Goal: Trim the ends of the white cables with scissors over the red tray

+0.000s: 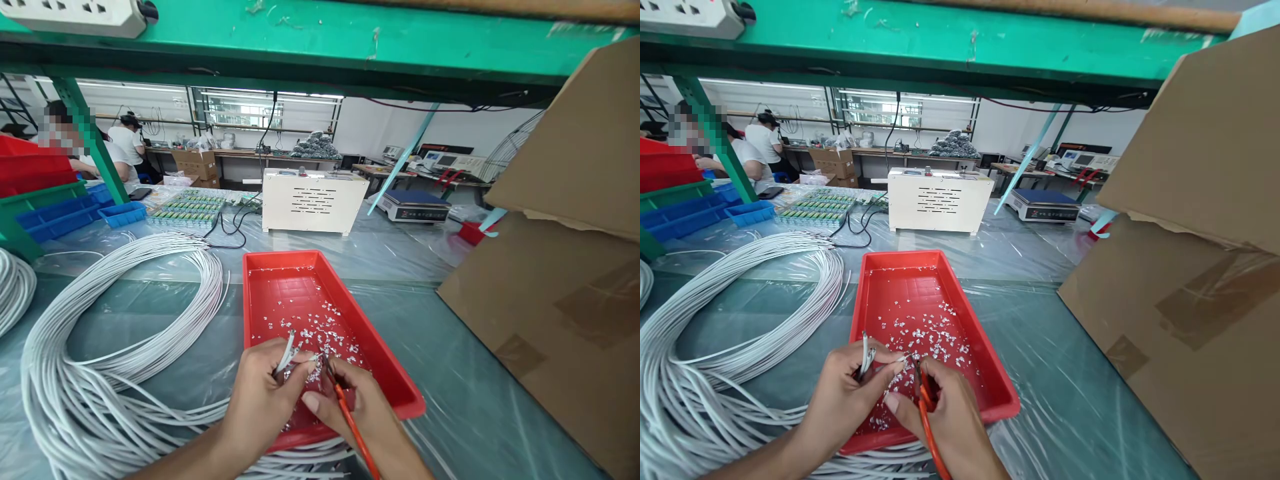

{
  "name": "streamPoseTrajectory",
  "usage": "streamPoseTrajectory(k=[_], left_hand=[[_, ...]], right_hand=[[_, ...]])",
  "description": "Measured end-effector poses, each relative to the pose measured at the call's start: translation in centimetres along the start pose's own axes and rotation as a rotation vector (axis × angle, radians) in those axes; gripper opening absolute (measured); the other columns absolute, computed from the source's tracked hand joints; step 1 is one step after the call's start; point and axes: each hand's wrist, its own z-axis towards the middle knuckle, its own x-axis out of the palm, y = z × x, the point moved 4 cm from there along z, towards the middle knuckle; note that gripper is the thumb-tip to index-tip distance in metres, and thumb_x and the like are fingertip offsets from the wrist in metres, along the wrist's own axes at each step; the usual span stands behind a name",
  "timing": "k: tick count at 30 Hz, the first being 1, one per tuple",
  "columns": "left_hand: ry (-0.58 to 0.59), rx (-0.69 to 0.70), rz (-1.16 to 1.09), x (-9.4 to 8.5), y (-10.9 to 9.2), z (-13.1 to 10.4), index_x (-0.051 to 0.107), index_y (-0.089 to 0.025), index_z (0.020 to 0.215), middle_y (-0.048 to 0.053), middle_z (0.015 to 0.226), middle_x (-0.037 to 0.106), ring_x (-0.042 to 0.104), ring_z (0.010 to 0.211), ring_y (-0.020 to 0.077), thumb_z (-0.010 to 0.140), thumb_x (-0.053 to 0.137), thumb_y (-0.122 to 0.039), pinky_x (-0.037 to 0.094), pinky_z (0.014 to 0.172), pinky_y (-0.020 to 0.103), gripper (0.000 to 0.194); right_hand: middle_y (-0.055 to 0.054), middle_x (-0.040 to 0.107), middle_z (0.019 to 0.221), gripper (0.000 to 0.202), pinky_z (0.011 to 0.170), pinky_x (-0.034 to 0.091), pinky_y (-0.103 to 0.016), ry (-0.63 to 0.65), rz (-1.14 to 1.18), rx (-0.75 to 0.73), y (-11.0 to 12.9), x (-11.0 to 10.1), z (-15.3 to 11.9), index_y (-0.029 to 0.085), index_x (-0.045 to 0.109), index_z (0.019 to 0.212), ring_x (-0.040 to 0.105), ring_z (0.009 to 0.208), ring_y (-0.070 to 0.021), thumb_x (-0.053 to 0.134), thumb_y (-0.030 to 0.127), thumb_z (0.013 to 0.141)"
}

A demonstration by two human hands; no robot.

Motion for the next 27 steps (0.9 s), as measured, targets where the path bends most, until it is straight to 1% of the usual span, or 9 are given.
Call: streamPoseTrajectory(k=[3,5,7,10,13,16,20,24,27], left_hand=[[0.003,0.044,0.003,0.1,-0.2,-0.2,0.066,-0.014,0.068,0.003,0.066,0.066,0.06,0.058,0.0141,0.079,0.055,-0.013,0.047,0.056,0.022,0.015],[-0.011,0.093,0.004,0.1,-0.4,-0.4,0.066,-0.014,0.073,0.004,0.068,0.067,0.062,0.061,0.0144,0.078,0.054,-0.009,0.048,0.058,0.022,0.014],[-0.022,0.161,0.006,0.2,-0.4,-0.5,0.067,-0.014,0.077,0.004,0.07,0.068,0.063,0.063,0.0147,0.076,0.054,-0.004,0.049,0.059,0.022,0.017],[-0.02,0.265,0.06,0.4,-0.2,-0.8,0.067,-0.014,0.082,0.005,0.071,0.068,0.063,0.063,0.015,0.074,0.05,0.0,0.05,0.057,0.022,0.023],[-0.041,0.378,0.171,0.6,0.0,-1.1,0.065,-0.013,0.087,0.006,0.074,0.068,0.064,0.064,0.0157,0.074,0.047,0.001,0.05,0.054,0.022,0.027],[-0.058,0.484,0.282,0.8,0.0,-1.5,0.063,-0.012,0.091,0.007,0.079,0.069,0.065,0.066,0.017,0.074,0.044,0.001,0.051,0.053,0.024,0.028],[-0.072,0.582,0.377,0.9,-0.3,-1.7,0.061,-0.011,0.092,0.008,0.078,0.07,0.065,0.061,0.0161,0.078,0.042,-0.002,0.05,0.048,0.023,0.026],[-0.098,0.683,0.467,1.1,-0.9,-1.8,0.06,-0.009,0.09,0.01,0.074,0.069,0.065,0.06,0.0165,0.084,0.037,-0.006,0.051,0.047,0.024,0.024],[-0.114,0.707,0.494,1.3,-1.0,-2.0,0.06,-0.008,0.089,0.01,0.072,0.069,0.065,0.058,0.017,0.086,0.035,-0.007,0.051,0.046,0.025,0.025]], right_hand=[[0.004,0.044,0.058,0.022,0.053,0.033,-0.02,0.058,0.276,0.083,0.3,0.3,-0.1,0.018,0.052,0.062,0.04,0.056,-0.0109,0.064,0.036,0.068],[0.004,0.047,0.058,0.022,0.054,0.034,-0.021,0.069,0.379,0.129,0.2,0.4,-0.1,0.017,0.056,0.066,0.041,0.055,-0.0103,0.067,0.036,0.067],[0.004,0.049,0.057,0.022,0.053,0.033,-0.02,0.043,0.438,0.18,-0.1,0.4,-0.1,0.016,0.06,0.07,0.04,0.053,-0.0094,0.069,0.036,0.065],[0.005,0.048,0.054,0.025,0.053,0.032,-0.021,-0.013,0.503,0.246,-0.9,0.3,-0.2,0.016,0.063,0.07,0.039,0.052,-0.0088,0.071,0.038,0.064],[0.004,0.048,0.053,0.026,0.053,0.031,-0.022,-0.014,0.535,0.275,-1.3,0.5,-0.4,0.015,0.062,0.067,0.039,0.052,-0.0091,0.071,0.039,0.065],[0.005,0.046,0.051,0.027,0.054,0.03,-0.022,-0.005,0.576,0.294,-1.4,0.6,-0.4,0.016,0.057,0.06,0.038,0.052,-0.0088,0.07,0.038,0.066],[0.005,0.046,0.05,0.031,0.054,0.03,-0.023,0.031,0.641,0.338,-1.3,0.7,-0.4,0.016,0.052,0.055,0.038,0.051,-0.009,0.07,0.039,0.065],[0.005,0.047,0.051,0.027,0.054,0.03,-0.022,0.059,0.695,0.335,-1.0,0.8,-0.1,0.017,0.052,0.056,0.039,0.052,-0.0094,0.069,0.035,0.066],[0.005,0.047,0.052,0.023,0.054,0.03,-0.022,0.072,0.75,0.323,-1.0,1.0,-0.2,0.017,0.052,0.057,0.039,0.053,-0.0096,0.067,0.032,0.068]])
